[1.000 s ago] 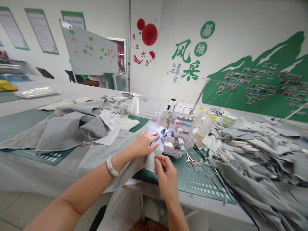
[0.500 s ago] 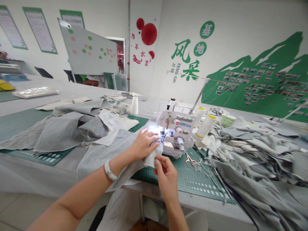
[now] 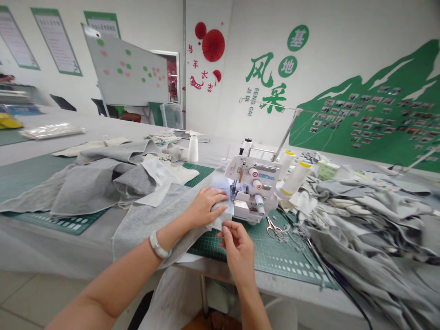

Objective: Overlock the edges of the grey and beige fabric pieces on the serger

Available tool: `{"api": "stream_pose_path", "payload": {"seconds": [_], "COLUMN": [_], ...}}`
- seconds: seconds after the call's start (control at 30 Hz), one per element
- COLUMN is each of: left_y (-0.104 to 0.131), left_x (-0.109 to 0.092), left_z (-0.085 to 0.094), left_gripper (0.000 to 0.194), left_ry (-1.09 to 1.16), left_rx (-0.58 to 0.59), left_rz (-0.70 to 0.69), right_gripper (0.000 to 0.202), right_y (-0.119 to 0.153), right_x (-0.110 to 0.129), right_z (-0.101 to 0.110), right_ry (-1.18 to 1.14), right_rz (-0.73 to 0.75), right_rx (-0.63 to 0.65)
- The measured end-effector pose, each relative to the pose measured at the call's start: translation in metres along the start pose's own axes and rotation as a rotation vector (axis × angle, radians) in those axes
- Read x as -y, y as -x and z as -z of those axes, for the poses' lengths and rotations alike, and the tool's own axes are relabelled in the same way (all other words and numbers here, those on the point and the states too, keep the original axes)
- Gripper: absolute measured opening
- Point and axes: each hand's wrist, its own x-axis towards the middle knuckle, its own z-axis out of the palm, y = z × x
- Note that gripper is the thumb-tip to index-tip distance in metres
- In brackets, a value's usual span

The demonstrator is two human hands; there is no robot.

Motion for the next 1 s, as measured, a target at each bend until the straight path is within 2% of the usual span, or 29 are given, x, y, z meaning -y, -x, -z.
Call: {"api": "stream_pose_path", "payload": {"seconds": [0.3,0.4,0.5,0.6,0.73,0.8,1.0], "left_y": [-0.006,-0.004,0.002,0.009,0.011,0.011,0.01], "left_x": [0.007,0.002,-0.006,-0.012,-0.01,-0.007,-0.003], "left_z": [0.0,0.003,0.006,0.008,0.008,0.008,0.008], "left_gripper": [0.034,0.029,0.022,0.019,0.021,0.021,0.022], "left_ry": [-0.003,-0.02,-0.046,-0.015,0.027,0.037,0.057], "left_rx": [0.05,0.03,-0.015,0.0,-0.007,-0.015,-0.012], "left_rz": [0.005,-0.006,-0.087,-0.134,-0.121,-0.133,-0.142], "right_gripper": [0.029,0.028,0.027,0.023,0.02,0.019,0.015], "right_y": [0.0,0.0,-0.001,-0.001,-0.003,-0.004,-0.006], "right_x": [-0.002,-0.005,-0.007,-0.007,-0.006,-0.008,-0.03], "right_z": [0.003,0.004,0.005,0.007,0.007,0.007,0.007], "right_ry": [0.042,0.066,0.116,0.225,0.379,0.4,0.407], "right_rz": [0.003,0.023,0.057,0.164,0.392,0.447,0.481], "right_rx": [0.033,0.034,0.033,-0.01,-0.178,-0.226,-0.17]}}
